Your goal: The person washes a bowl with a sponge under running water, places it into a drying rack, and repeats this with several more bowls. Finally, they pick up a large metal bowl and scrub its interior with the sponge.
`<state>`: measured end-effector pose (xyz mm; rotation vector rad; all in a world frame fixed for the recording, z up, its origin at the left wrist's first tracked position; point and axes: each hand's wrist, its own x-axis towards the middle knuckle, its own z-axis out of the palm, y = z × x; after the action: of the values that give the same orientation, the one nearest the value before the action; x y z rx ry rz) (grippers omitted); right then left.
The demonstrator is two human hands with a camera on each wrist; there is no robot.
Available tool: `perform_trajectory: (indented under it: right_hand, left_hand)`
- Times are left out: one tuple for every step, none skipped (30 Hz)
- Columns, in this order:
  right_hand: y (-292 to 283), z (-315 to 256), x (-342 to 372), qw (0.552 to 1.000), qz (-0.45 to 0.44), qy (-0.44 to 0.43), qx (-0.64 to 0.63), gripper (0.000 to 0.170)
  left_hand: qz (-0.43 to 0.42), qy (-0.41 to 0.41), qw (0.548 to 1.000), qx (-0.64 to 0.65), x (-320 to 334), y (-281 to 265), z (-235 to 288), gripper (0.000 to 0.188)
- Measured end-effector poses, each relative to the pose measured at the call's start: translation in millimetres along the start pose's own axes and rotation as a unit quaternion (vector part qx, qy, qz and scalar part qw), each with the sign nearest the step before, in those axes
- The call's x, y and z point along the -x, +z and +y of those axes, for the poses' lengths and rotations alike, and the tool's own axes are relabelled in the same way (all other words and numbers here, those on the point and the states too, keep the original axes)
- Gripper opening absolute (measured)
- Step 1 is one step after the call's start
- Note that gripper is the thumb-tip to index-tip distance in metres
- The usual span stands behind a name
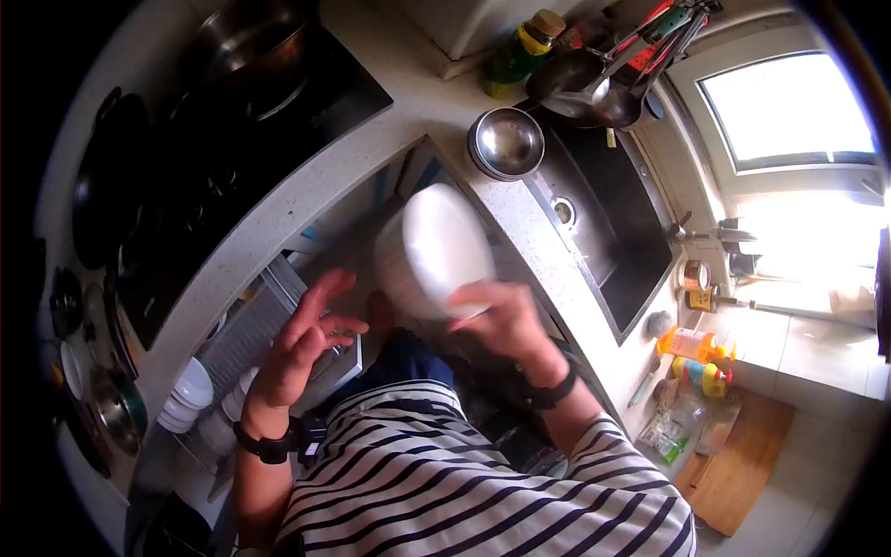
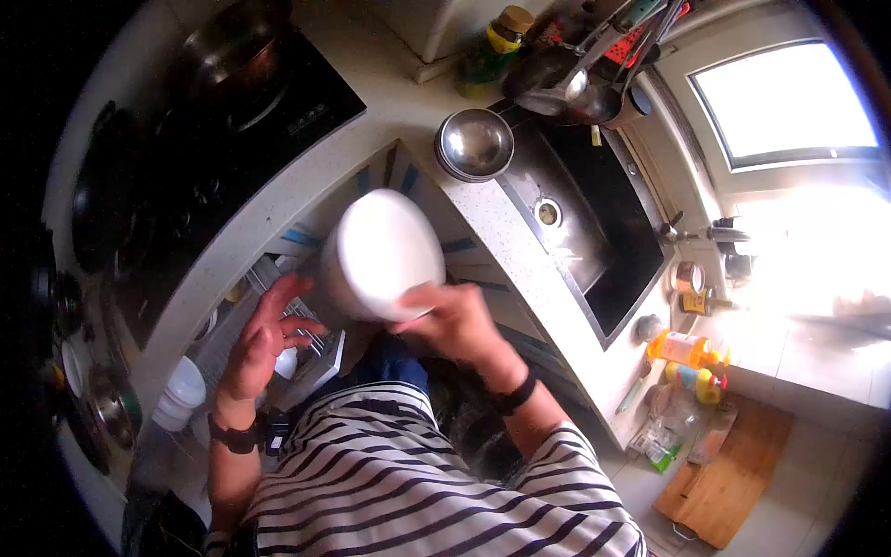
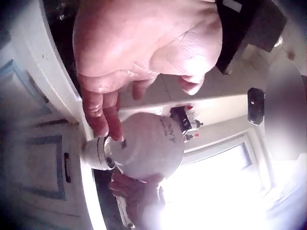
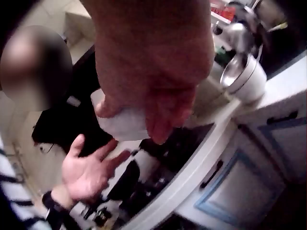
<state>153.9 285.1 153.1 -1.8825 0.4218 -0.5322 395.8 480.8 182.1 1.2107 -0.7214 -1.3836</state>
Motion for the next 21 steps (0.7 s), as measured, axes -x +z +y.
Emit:
perform_trajectory:
  right_hand:
    - [-23.9, 1.0, 7.0, 0.998, 0.047, 0.050, -0.015, 0.025]
    - [-42.0, 9.1, 11.7, 0.983, 0.136, 0.067, -0.104, 0.026]
    - [-64.3, 19.5, 12.8, 0.963, 0.239, 0.107, -0.067, 0.039]
    - [-86.3, 24.2, 9.7, 0.934, 0.299, 0.115, -0.159, 0.057]
    - [-107.6, 30.7, 10.9, 0.871, 0.346, 0.122, -0.327, 0.065]
    - [-126.1, 38.8, 17.4, 0.831, 0.353, 0.135, -0.408, 0.068]
    - [-134.5, 42.7, 22.8, 0.820, 0.335, 0.128, -0.446, 0.070]
    - [-133.8, 47.9, 25.8, 0.823, 0.300, 0.118, -0.467, 0.070]
    - [-128.2, 51.6, 28.8, 0.824, 0.263, 0.111, -0.489, 0.070]
    - [-119.8, 53.8, 31.2, 0.854, 0.229, 0.137, -0.447, 0.071]
    - [-106.6, 54.6, 32.6, 0.879, 0.189, 0.162, -0.407, 0.071]
    - [-88.5, 41.9, 27.2, 0.910, 0.166, 0.205, -0.321, 0.066]
    - [-75.3, 43.6, 22.8, 0.946, 0.092, 0.210, -0.228, 0.058]
    - [-61.8, 39.6, 13.8, 0.953, 0.011, 0.220, -0.208, 0.051]
    - [-43.9, 30.8, 0.2, 0.954, -0.073, 0.223, -0.187, 0.045]
    - [-20.6, 17.7, -14.7, 0.934, -0.114, 0.260, -0.217, 0.035]
    - [-3.0, 24.2, -20.8, 0.914, -0.174, 0.295, -0.216, 0.029]
    - [19.2, 20.7, -31.8, 0.921, -0.245, 0.270, -0.137, 0.028]
    - [38.0, 16.2, -40.7, 0.919, -0.308, 0.239, -0.053, 0.028]
    - [56.2, 19.9, -47.1, 0.902, -0.365, 0.231, 0.008, 0.031]
    - [75.2, 18.8, -53.0, 0.898, -0.398, 0.171, 0.074, 0.033]
  left_hand:
    - [0.005, 0.007, 0.999, -0.036, 0.8, 1.2, -0.6, 0.093]
    - [0.016, 0.004, 0.999, -0.049, 1.1, 0.1, -3.5, 0.093]
    - [0.025, -0.001, 0.998, -0.062, 2.3, -2.9, -8.3, 0.093]
    - [0.037, -0.020, 0.998, -0.040, 5.6, -7.3, -13.8, 0.091]
    - [0.048, -0.038, 0.998, -0.018, 9.5, -13.1, -20.7, 0.089]
    - [0.063, -0.039, 0.997, -0.019, 12.8, -18.4, -30.6, 0.084]
    - [0.073, -0.049, 0.996, -0.026, 14.7, -22.5, -36.8, 0.081]
    - [0.088, -0.061, 0.994, -0.033, 18.4, -27.0, -41.3, 0.078]
    - [0.105, -0.075, 0.991, -0.041, 24.3, -30.2, -45.8, 0.075]
    - [0.117, -0.077, 0.990, -0.026, 27.1, -31.4, -48.2, 0.066]
    - [0.134, -0.083, 0.987, -0.033, 30.7, -33.5, -55.9, 0.060]
    - [0.155, -0.078, 0.985, -0.014, 31.5, -37.3, -69.3, 0.058]
    - [0.173, -0.025, 0.984, -0.036, 31.7, -39.0, -88.2, 0.058]
    - [0.189, -0.033, 0.975, -0.117, 31.7, -34.9, -82.9, 0.060]
    - [0.206, -0.034, 0.969, -0.135, 33.9, -28.5, -76.7, 0.065]
    - [0.226, -0.030, 0.956, -0.184, 37.3, -21.9, -72.4, 0.071]
    - [0.233, 0.019, 0.937, -0.259, 40.1, -21.8, -75.9, 0.077]
    - [0.241, 0.078, 0.903, -0.347, 42.7, -24.5, -84.0, 0.080]
    - [0.241, 0.068, 0.866, -0.434, 48.5, -20.9, -80.3, 0.082]
    - [0.229, 0.061, 0.861, -0.449, 55.7, -17.6, -77.4, 0.084]
    - [0.226, 0.028, 0.883, -0.412, 63.6, -13.0, -75.2, 0.078]
